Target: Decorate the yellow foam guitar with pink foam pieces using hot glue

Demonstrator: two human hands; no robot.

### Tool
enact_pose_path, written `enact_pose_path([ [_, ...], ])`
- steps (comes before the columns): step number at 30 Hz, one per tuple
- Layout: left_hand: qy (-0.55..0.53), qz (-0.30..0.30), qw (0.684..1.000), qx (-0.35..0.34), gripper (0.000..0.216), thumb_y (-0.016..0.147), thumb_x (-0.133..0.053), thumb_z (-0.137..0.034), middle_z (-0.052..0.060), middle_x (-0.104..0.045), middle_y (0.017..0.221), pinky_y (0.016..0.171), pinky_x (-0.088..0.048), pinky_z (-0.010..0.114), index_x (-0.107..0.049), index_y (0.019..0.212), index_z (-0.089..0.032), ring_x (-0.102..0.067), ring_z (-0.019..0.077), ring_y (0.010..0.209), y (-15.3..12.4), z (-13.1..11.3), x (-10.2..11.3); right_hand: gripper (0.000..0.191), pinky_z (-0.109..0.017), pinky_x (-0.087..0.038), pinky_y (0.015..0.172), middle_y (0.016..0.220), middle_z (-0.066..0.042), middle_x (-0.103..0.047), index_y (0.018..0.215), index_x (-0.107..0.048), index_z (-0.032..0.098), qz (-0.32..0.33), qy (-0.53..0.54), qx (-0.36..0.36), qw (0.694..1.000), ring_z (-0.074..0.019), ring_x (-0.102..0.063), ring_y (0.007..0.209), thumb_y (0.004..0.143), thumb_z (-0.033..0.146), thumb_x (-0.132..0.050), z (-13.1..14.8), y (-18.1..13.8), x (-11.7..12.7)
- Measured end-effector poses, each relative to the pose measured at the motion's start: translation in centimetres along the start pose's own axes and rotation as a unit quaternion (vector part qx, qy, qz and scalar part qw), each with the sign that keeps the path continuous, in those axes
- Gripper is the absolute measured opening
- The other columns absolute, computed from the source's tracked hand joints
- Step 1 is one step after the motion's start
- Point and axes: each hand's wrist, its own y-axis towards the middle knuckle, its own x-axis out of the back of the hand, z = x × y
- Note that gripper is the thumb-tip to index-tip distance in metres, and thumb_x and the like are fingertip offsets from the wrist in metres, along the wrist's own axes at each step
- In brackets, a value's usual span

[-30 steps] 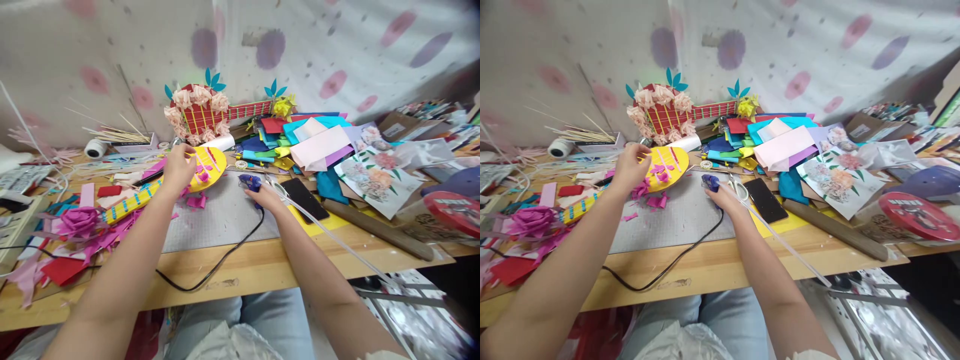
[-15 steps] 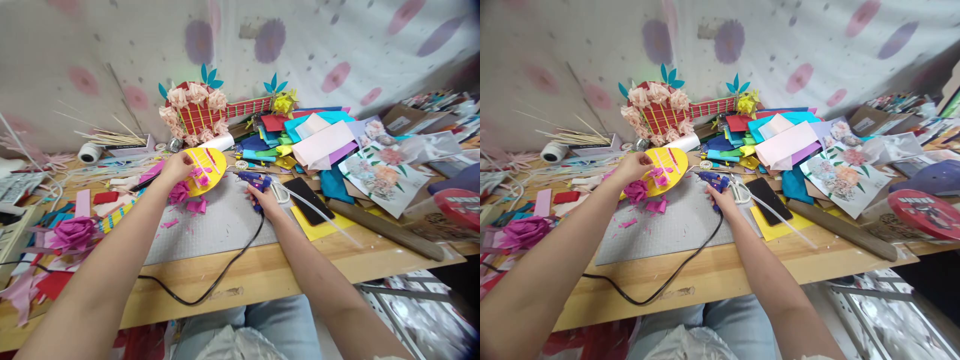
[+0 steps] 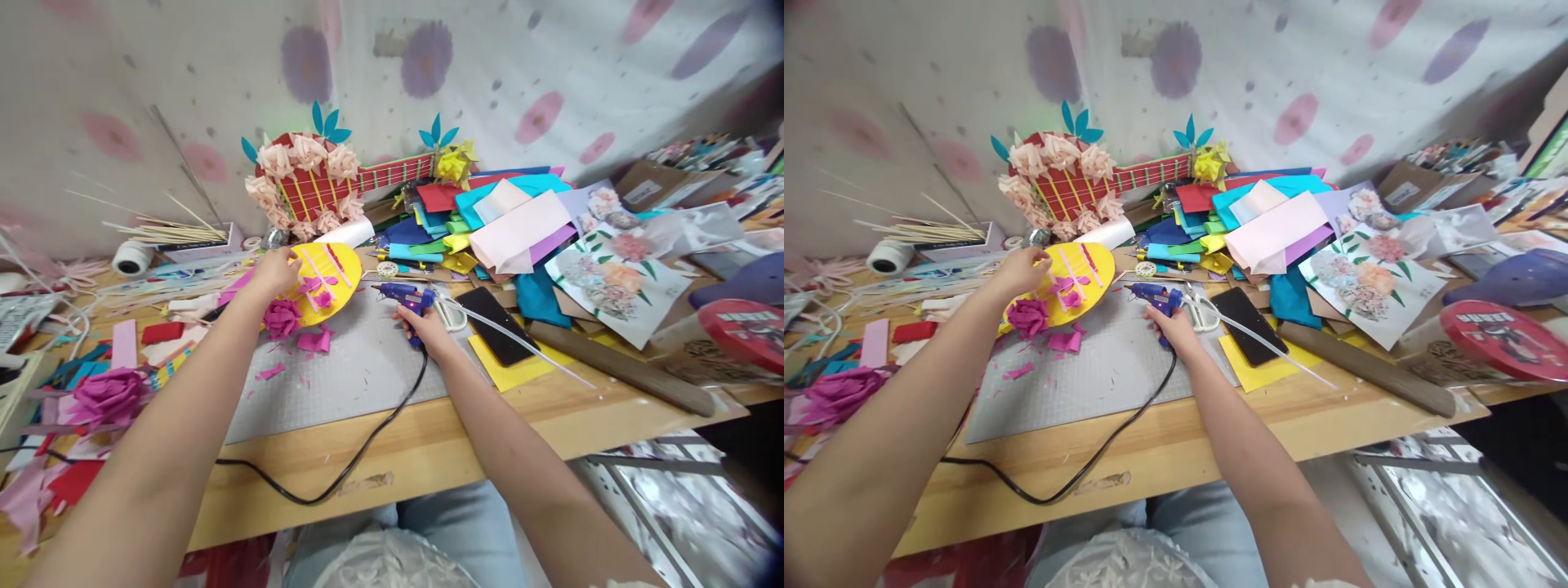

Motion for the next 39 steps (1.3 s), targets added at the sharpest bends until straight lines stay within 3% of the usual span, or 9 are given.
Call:
enact_pose_path([
  [5,-0.084,-0.005,0.995,0.057,0.036,0.09,-0.037,-0.033,0.009,-0.068,0.106,0.078,-0.045,0.028,-0.062,0.109,-0.014,-0.062,0.0208,0.092,-1.1,1.9,-0.1,0.038,-0.022,-0.036,0.041,0.062,-0.002,-0.06,0.073,-0.063,0.018,0.011,0.027,0.001,1.0,-0.0076,-0.044,0.046,0.063,0.055,-0.07,0.5,-0.5,-0.1],
  [8,-0.071,0.001,0.996,0.06,0.034,0.087,-0.042,-0.035,0.007,-0.07,0.102,0.072,-0.045,0.027,-0.064,0.106,-0.017,-0.063,0.0203,0.087,-1.7,2.2,0.2,0.039,-0.023,-0.038,0.044,0.06,-0.001,-0.059,0.077,-0.064,0.019,0.011,0.029,0.004,1.0,-0.0091,-0.047,0.048,0.064,0.055,-0.069,0.6,-0.7,-0.2],
  [13,0.015,0.093,0.993,0.069,0.034,0.079,-0.055,-0.042,0.011,-0.071,0.096,0.069,-0.045,0.031,-0.069,0.095,-0.016,-0.065,0.0251,0.084,-2.0,1.3,0.4,0.039,-0.024,-0.04,0.043,0.059,0.0,-0.058,0.077,-0.061,0.02,-0.061,-0.033,-0.009,0.998,-0.0097,-0.046,0.047,0.065,0.056,-0.067,-0.1,-0.2,-0.4],
  [16,0.015,0.114,0.991,0.073,0.036,0.076,-0.06,-0.043,0.013,-0.071,0.096,0.066,-0.045,0.032,-0.068,0.098,-0.016,-0.066,0.0266,0.082,-2.0,0.8,0.0,0.039,-0.025,-0.04,0.043,0.061,0.0,-0.059,0.08,-0.061,0.021,-0.07,-0.066,-0.015,0.995,-0.0105,-0.046,0.047,0.065,0.056,-0.065,-0.7,0.2,-0.5],
  [22,-0.026,0.084,0.991,0.098,0.051,0.071,-0.066,-0.037,0.014,-0.068,0.111,0.069,-0.046,0.031,-0.058,0.116,-0.014,-0.066,0.026,0.091,-2.1,0.5,-0.1,0.04,-0.028,-0.044,0.048,0.063,-0.001,-0.06,0.081,-0.06,0.021,-0.078,-0.101,-0.008,0.992,-0.0137,-0.05,0.051,0.068,0.058,-0.063,-0.7,0.0,-0.4],
  [26,-0.024,0.077,0.992,0.096,0.047,0.072,-0.065,-0.035,0.015,-0.066,0.117,0.074,-0.046,0.033,-0.058,0.114,-0.015,-0.064,0.0277,0.1,-2.2,0.4,-0.1,0.037,-0.034,-0.049,0.064,0.067,-0.004,-0.063,0.078,-0.063,0.02,-0.128,-0.195,0.025,0.972,-0.0223,-0.061,0.07,0.071,0.056,-0.061,-0.1,-0.1,-0.5],
  [30,-0.035,0.096,0.989,0.103,0.045,0.07,-0.066,-0.036,0.014,-0.069,0.107,0.072,-0.048,0.034,-0.06,0.11,-0.017,-0.066,0.0282,0.094,-2.1,0.5,-0.6,0.034,-0.037,-0.05,0.074,0.077,-0.006,-0.067,0.093,-0.066,0.021,-0.15,-0.253,0.093,0.951,-0.0285,-0.063,0.089,0.075,0.049,-0.06,0.2,0.1,-0.6],
  [35,-0.03,0.011,0.994,0.103,0.039,0.072,-0.06,-0.033,0.015,-0.067,0.112,0.078,-0.048,0.038,-0.059,0.109,-0.018,-0.063,0.0308,0.101,-2.3,0.6,-0.4,0.036,-0.038,-0.05,0.078,0.086,-0.008,-0.068,0.104,-0.066,0.022,-0.13,-0.283,0.122,0.943,-0.0295,-0.063,0.097,0.079,0.047,-0.058,0.0,0.1,-0.7],
  [39,-0.013,0.065,0.993,0.1,0.032,0.074,-0.06,-0.035,0.014,-0.069,0.106,0.076,-0.048,0.038,-0.063,0.101,-0.019,-0.065,0.0311,0.099,-2.4,0.5,0.0,0.037,-0.039,-0.05,0.08,0.092,-0.008,-0.069,0.106,-0.066,0.022,-0.127,-0.287,0.125,0.941,-0.0283,-0.063,0.098,0.081,0.047,-0.056,-0.2,0.3,-0.6],
])
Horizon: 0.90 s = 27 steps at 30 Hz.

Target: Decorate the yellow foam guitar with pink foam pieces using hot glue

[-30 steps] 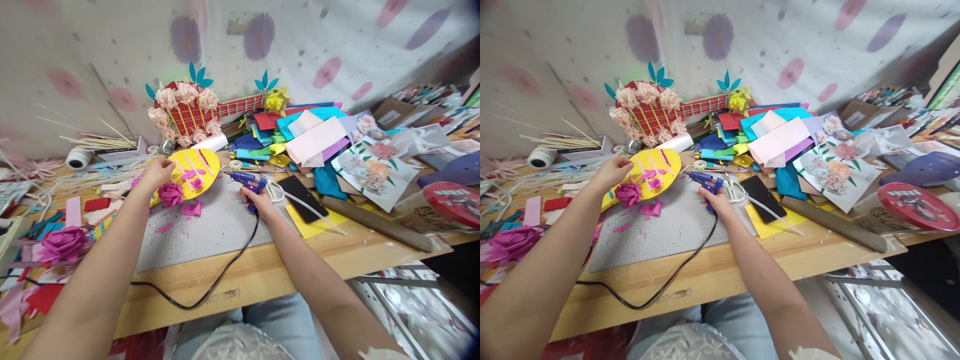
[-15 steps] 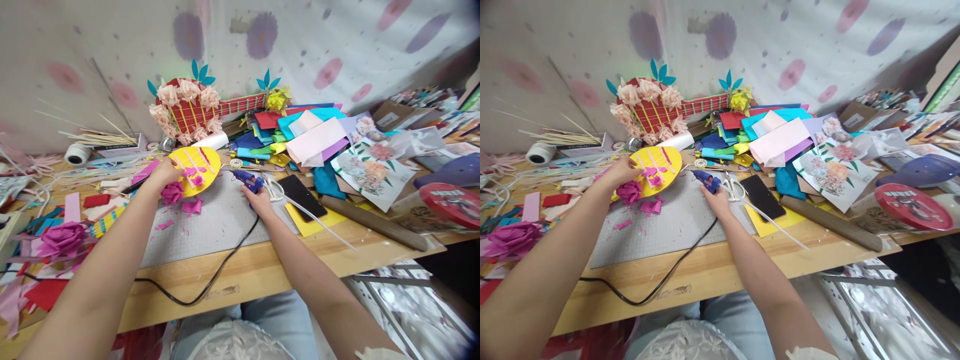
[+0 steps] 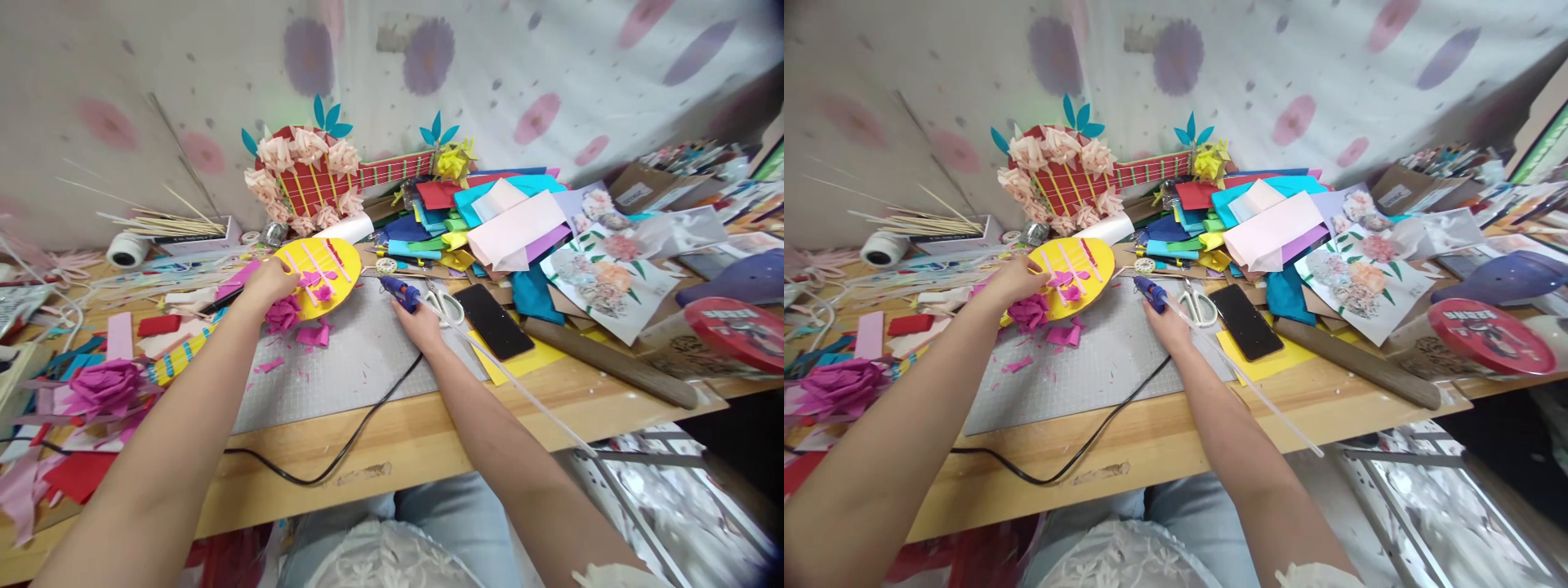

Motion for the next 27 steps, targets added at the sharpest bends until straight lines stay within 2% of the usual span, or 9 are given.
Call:
enact_pose_path([
  [4,-0.006,0.021,1.0,0.001,0.041,0.071,-0.065,-0.038,0.016,-0.067,0.115,0.08,-0.048,0.037,-0.061,0.106,-0.017,-0.063,0.0316,0.105,0.1,-0.3,-0.3,0.039,-0.039,-0.05,0.08,0.092,-0.007,-0.069,0.109,-0.065,0.023,0.006,-0.007,0.005,1.0,-0.028,-0.063,0.098,0.081,0.048,-0.056,-0.2,0.0,-0.1],
  [8,-0.027,-0.005,1.0,0.01,0.047,0.067,-0.071,-0.035,0.017,-0.064,0.119,0.081,-0.047,0.038,-0.058,0.109,-0.018,-0.062,0.0323,0.107,0.0,-0.4,-0.6,0.041,-0.039,-0.049,0.081,0.091,-0.008,-0.069,0.112,-0.064,0.023,0.004,-0.013,0.004,1.0,-0.029,-0.064,0.098,0.081,0.048,-0.057,-0.1,0.0,0.0],
  [13,-0.051,-0.035,0.998,0.024,0.04,0.067,-0.074,-0.034,0.011,-0.068,0.103,0.08,-0.046,0.036,-0.055,0.1,-0.02,-0.064,0.0287,0.099,-1.1,0.3,0.6,0.037,-0.039,-0.049,0.08,0.093,-0.01,-0.07,0.109,-0.065,0.021,0.009,-0.03,-0.007,0.999,-0.03,-0.064,0.097,0.082,0.045,-0.057,0.2,0.0,0.0],
  [17,-0.13,-0.09,0.987,-0.018,0.039,0.064,-0.076,-0.031,0.003,-0.066,0.081,0.075,-0.045,0.034,-0.051,0.092,-0.02,-0.064,0.0245,0.085,-3.1,1.6,1.9,0.04,-0.037,-0.049,0.078,0.093,-0.012,-0.071,0.106,-0.066,0.018,0.019,-0.078,-0.03,0.996,-0.0304,-0.065,0.096,0.082,0.048,-0.056,0.7,0.0,0.1],
  [19,-0.224,-0.092,0.968,-0.061,0.039,0.063,-0.076,-0.031,-0.001,-0.062,0.071,0.066,-0.043,0.03,-0.049,0.089,-0.021,-0.062,0.0197,0.072,-4.4,2.2,1.8,0.04,-0.036,-0.048,0.078,0.094,-0.012,-0.071,0.105,-0.066,0.017,0.018,-0.1,-0.039,0.994,-0.0295,-0.065,0.095,0.082,0.048,-0.057,0.9,-0.1,0.2],
  [21,-0.341,-0.062,0.932,-0.106,0.037,0.064,-0.074,-0.029,-0.005,-0.057,0.062,0.056,-0.038,0.025,-0.046,0.087,-0.021,-0.056,0.0143,0.058,-5.9,2.5,0.9,0.039,-0.035,-0.048,0.079,0.097,-0.011,-0.07,0.106,-0.064,0.017,0.019,-0.104,-0.031,0.994,-0.0277,-0.064,0.095,0.081,0.046,-0.058,0.9,-0.2,0.5],
  [25,-0.5,0.009,0.854,-0.143,0.039,0.057,-0.077,-0.026,-0.008,-0.052,0.056,0.051,-0.034,0.021,-0.044,0.076,-0.02,-0.051,0.0085,0.05,-8.9,1.6,-2.9,0.041,-0.035,-0.047,0.083,0.105,-0.011,-0.066,0.108,-0.06,0.017,0.02,-0.085,0.013,0.996,-0.0244,-0.062,0.096,0.078,0.044,-0.062,0.6,-0.6,1.6],
  [27,-0.537,0.037,0.831,-0.139,0.038,0.056,-0.078,-0.026,-0.008,-0.052,0.054,0.049,-0.032,0.02,-0.044,0.072,-0.019,-0.047,0.0068,0.047,-10.3,0.6,-5.2,0.044,-0.037,-0.046,0.085,0.109,-0.013,-0.062,0.106,-0.058,0.015,-0.018,-0.091,0.038,0.995,-0.0246,-0.059,0.099,0.073,0.043,-0.066,0.4,-1.3,2.5],
])
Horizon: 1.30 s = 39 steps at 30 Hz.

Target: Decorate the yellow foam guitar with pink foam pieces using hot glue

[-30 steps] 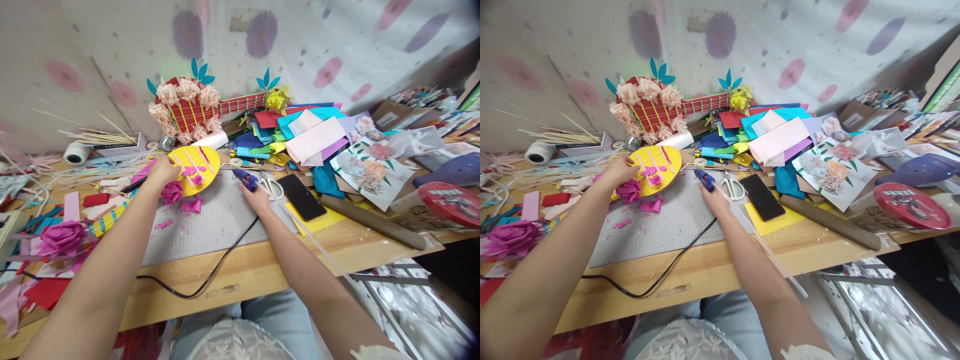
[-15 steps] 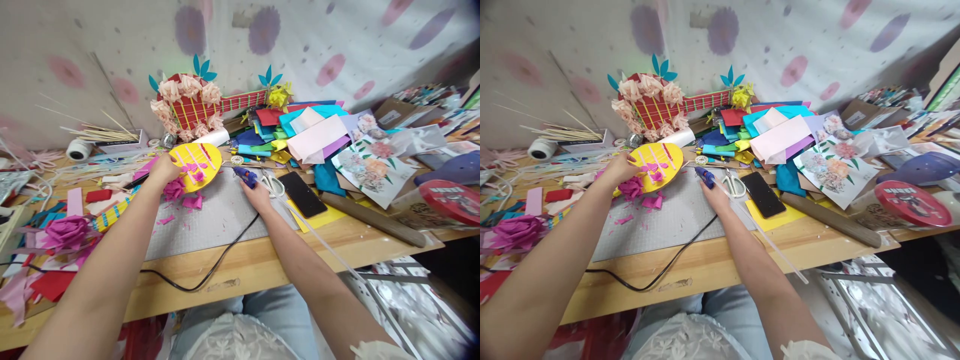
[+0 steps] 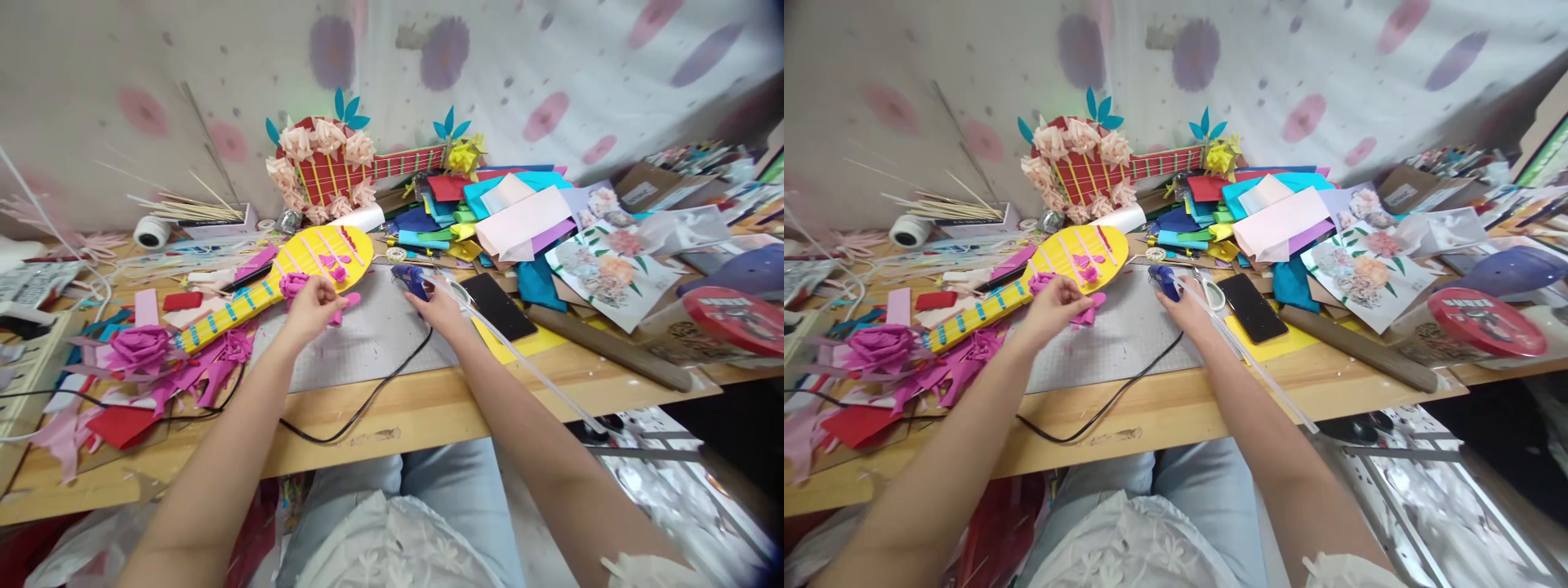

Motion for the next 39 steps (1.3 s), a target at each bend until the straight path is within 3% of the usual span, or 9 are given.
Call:
enact_pose_path([
  [4,-0.077,0.0,0.996,0.041,0.035,0.056,-0.075,-0.021,-0.009,-0.052,0.051,0.051,-0.032,0.019,-0.042,0.067,-0.019,-0.045,0.0055,0.048,-1.9,2.5,-3.7,0.035,-0.037,-0.045,0.081,0.097,-0.011,-0.062,0.091,-0.057,0.016,-0.052,0.015,-0.011,0.998,-0.0227,-0.057,0.09,0.07,0.042,-0.066,0.7,-2.8,1.5],
  [9,-0.111,-0.007,0.989,0.095,0.038,0.053,-0.076,-0.02,-0.01,-0.052,0.049,0.048,-0.027,0.019,-0.04,0.066,-0.02,-0.042,0.0052,0.045,-2.9,3.5,-5.2,0.028,-0.025,-0.042,0.058,0.073,-0.003,-0.063,0.085,-0.06,0.016,0.19,0.196,-0.092,0.957,-0.0122,-0.053,0.061,0.076,0.043,-0.062,3.6,-5.2,0.9],
  [13,-0.112,-0.01,0.989,0.098,0.043,0.049,-0.079,-0.023,-0.009,-0.053,0.05,0.047,-0.026,0.019,-0.04,0.066,-0.02,-0.043,0.0054,0.046,-3.1,3.0,-4.7,0.022,-0.021,-0.036,0.048,0.064,0.0,-0.062,0.078,-0.062,0.015,0.255,0.273,-0.135,0.918,-0.0072,-0.046,0.049,0.077,0.037,-0.063,5.5,-4.8,-0.2],
  [19,-0.075,-0.017,0.99,0.114,0.035,0.057,-0.077,-0.02,-0.01,-0.048,0.047,0.047,-0.029,0.02,-0.044,0.07,-0.019,-0.042,0.0059,0.045,-3.2,2.5,-3.7,0.015,-0.02,-0.034,0.045,0.054,0.003,-0.058,0.064,-0.058,0.016,0.246,0.329,-0.116,0.904,-0.0057,-0.043,0.044,0.07,0.026,-0.066,6.1,-4.1,-1.0],
  [25,-0.077,0.009,0.977,0.199,0.035,0.064,-0.077,-0.035,0.003,-0.069,0.076,0.054,-0.042,0.023,-0.056,0.086,-0.017,-0.061,0.012,0.064,-2.9,2.0,-2.8,0.014,-0.02,-0.033,0.044,0.052,0.003,-0.057,0.063,-0.058,0.016,0.234,0.342,-0.124,0.902,-0.0057,-0.043,0.044,0.068,0.026,-0.067,5.9,-3.6,-1.1],
  [29,-0.089,0.058,0.974,0.202,0.037,0.055,-0.082,-0.04,0.004,-0.067,0.074,0.056,-0.044,0.023,-0.063,0.075,-0.015,-0.061,0.0123,0.065,-2.7,2.1,-3.3,0.016,-0.02,-0.033,0.043,0.052,0.003,-0.057,0.062,-0.059,0.015,0.254,0.345,-0.117,0.896,-0.0054,-0.042,0.043,0.067,0.028,-0.068,5.9,-3.3,-1.7],
  [33,-0.109,0.024,0.975,0.192,0.036,0.046,-0.086,-0.036,0.002,-0.062,0.061,0.056,-0.044,0.023,-0.062,0.061,-0.013,-0.059,0.0122,0.062,-2.6,2.5,-3.9,0.019,-0.02,-0.035,0.044,0.056,0.002,-0.059,0.065,-0.059,0.015,0.266,0.342,-0.109,0.894,-0.0055,-0.043,0.044,0.068,0.032,-0.068,6.2,-3.3,-1.8],
  [36,-0.127,-0.001,0.975,0.183,0.034,0.046,-0.086,-0.034,0.003,-0.064,0.064,0.056,-0.045,0.024,-0.066,0.062,-0.013,-0.06,0.0125,0.062,-2.5,2.6,-4.0,0.018,-0.021,-0.038,0.047,0.064,-0.001,-0.063,0.07,-0.059,0.016,0.265,0.28,-0.092,0.918,-0.0075,-0.049,0.049,0.073,0.033,-0.064,5.5,-2.8,-0.2],
  [39,-0.146,-0.02,0.971,0.187,0.031,0.049,-0.085,-0.033,0.005,-0.066,0.067,0.057,-0.046,0.024,-0.067,0.063,-0.012,-0.06,0.0125,0.062,-2.5,2.4,-3.8,0.016,-0.023,-0.042,0.055,0.069,-0.003,-0.066,0.073,-0.059,0.018,0.198,0.09,-0.065,0.974,-0.0117,-0.056,0.059,0.081,0.032,-0.056,3.5,-1.5,2.7],
])
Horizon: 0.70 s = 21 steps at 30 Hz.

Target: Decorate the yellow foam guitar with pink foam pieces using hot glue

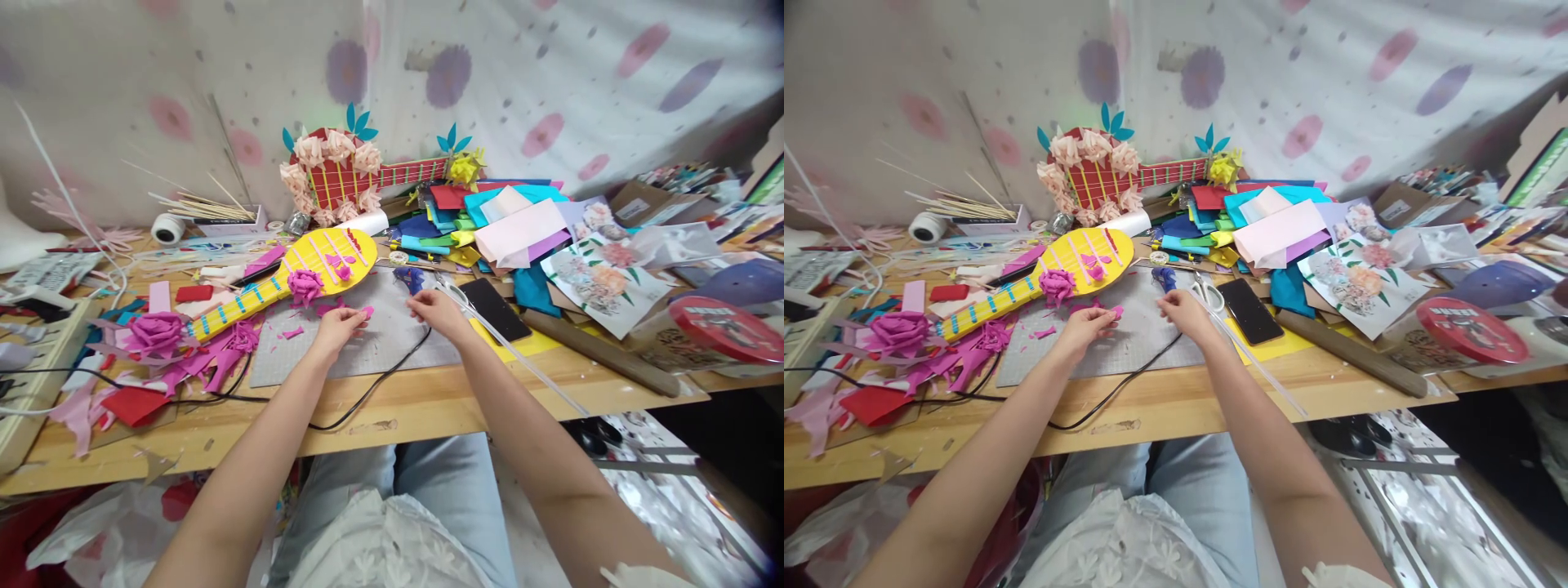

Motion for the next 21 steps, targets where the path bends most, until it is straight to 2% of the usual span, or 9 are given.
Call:
enact_pose_path([
  [1,-0.007,-0.002,1.0,-0.001,0.031,0.049,-0.085,-0.033,0.005,-0.066,0.067,0.057,-0.046,0.024,-0.067,0.063,-0.012,-0.06,0.0125,0.062,-0.1,-0.1,0.0,0.017,-0.025,-0.043,0.06,0.071,-0.004,-0.066,0.072,-0.059,0.018,-0.051,-0.096,-0.012,0.994,-0.0144,-0.059,0.065,0.082,0.031,-0.054,-0.6,0.2,1.2],
  [3,-0.02,0.0,1.0,-0.01,0.031,0.05,-0.085,-0.033,0.005,-0.066,0.067,0.058,-0.046,0.024,-0.067,0.063,-0.012,-0.061,0.0127,0.063,-0.2,-0.3,0.1,0.017,-0.03,-0.045,0.069,0.084,-0.008,-0.069,0.08,-0.062,0.019,-0.104,-0.256,-0.033,0.961,-0.0217,-0.063,0.083,0.084,0.031,-0.051,-1.7,0.9,3.2],
  [5,-0.029,0.003,0.999,-0.019,0.031,0.05,-0.085,-0.033,0.005,-0.066,0.067,0.059,-0.046,0.024,-0.067,0.064,-0.011,-0.061,0.0131,0.064,-0.3,-0.4,0.1,0.02,-0.033,-0.044,0.078,0.1,-0.013,-0.068,0.097,-0.062,0.018,-0.119,-0.305,-0.042,0.944,-0.0269,-0.062,0.097,0.085,0.032,-0.053,-2.6,1.7,4.2],
  [7,-0.035,0.001,0.999,-0.023,0.032,0.05,-0.085,-0.034,0.005,-0.066,0.068,0.061,-0.047,0.025,-0.067,0.065,-0.011,-0.062,0.0133,0.065,-0.3,-0.4,0.2,0.033,-0.036,-0.043,0.084,0.114,-0.019,-0.063,0.109,-0.058,0.013,-0.115,-0.325,-0.044,0.938,-0.0314,-0.058,0.107,0.084,0.035,-0.057,-3.1,2.5,4.3],
  [11,-0.042,-0.009,0.999,-0.019,0.034,0.048,-0.086,-0.034,0.005,-0.066,0.068,0.062,-0.048,0.025,-0.066,0.063,-0.012,-0.062,0.0135,0.067,-0.2,-0.2,0.6,0.044,-0.039,-0.043,0.086,0.122,-0.029,-0.055,0.12,-0.05,0.006,-0.083,-0.368,-0.067,0.924,-0.0339,-0.057,0.112,0.087,0.034,-0.054,-3.3,3.8,3.8],
  [14,-0.052,-0.021,0.998,-0.014,0.034,0.046,-0.087,-0.034,0.005,-0.066,0.067,0.062,-0.05,0.025,-0.063,0.06,-0.013,-0.062,0.0134,0.067,0.0,0.0,0.8,0.036,-0.037,-0.044,0.083,0.116,-0.028,-0.06,0.111,-0.057,0.005,-0.052,-0.377,-0.082,0.921,-0.0332,-0.06,0.108,0.083,0.027,-0.058,-3.1,4.2,4.2],
  [18,-0.071,-0.017,0.997,-0.015,0.036,0.046,-0.087,-0.034,0.004,-0.065,0.067,0.064,-0.05,0.025,-0.065,0.063,-0.011,-0.062,0.0129,0.068,0.3,0.3,0.8,0.021,-0.034,-0.046,0.072,0.087,-0.02,-0.069,0.079,-0.066,0.009,-0.015,-0.373,-0.099,0.923,-0.0308,-0.065,0.089,0.076,0.03,-0.062,-2.7,3.2,6.0],
  [20,-0.079,-0.015,0.997,-0.014,0.037,0.045,-0.087,-0.034,0.004,-0.065,0.068,0.065,-0.051,0.025,-0.065,0.063,-0.011,-0.063,0.0127,0.068,0.5,0.5,0.7,0.024,-0.032,-0.046,0.065,0.07,-0.013,-0.067,0.068,-0.065,0.013,0.007,-0.325,-0.097,0.941,-0.0249,-0.065,0.074,0.075,0.036,-0.062,-2.7,1.8,7.1],
  [21,-0.083,-0.016,0.996,-0.013,0.037,0.045,-0.087,-0.034,0.004,-0.065,0.068,0.066,-0.051,0.025,-0.065,0.064,-0.011,-0.063,0.0126,0.068,0.5,0.6,0.7,0.023,-0.031,-0.045,0.062,0.065,-0.01,-0.065,0.065,-0.064,0.014,0.025,-0.263,-0.093,0.96,-0.022,-0.063,0.067,0.073,0.036,-0.062,-2.8,1.0,7.7],
])
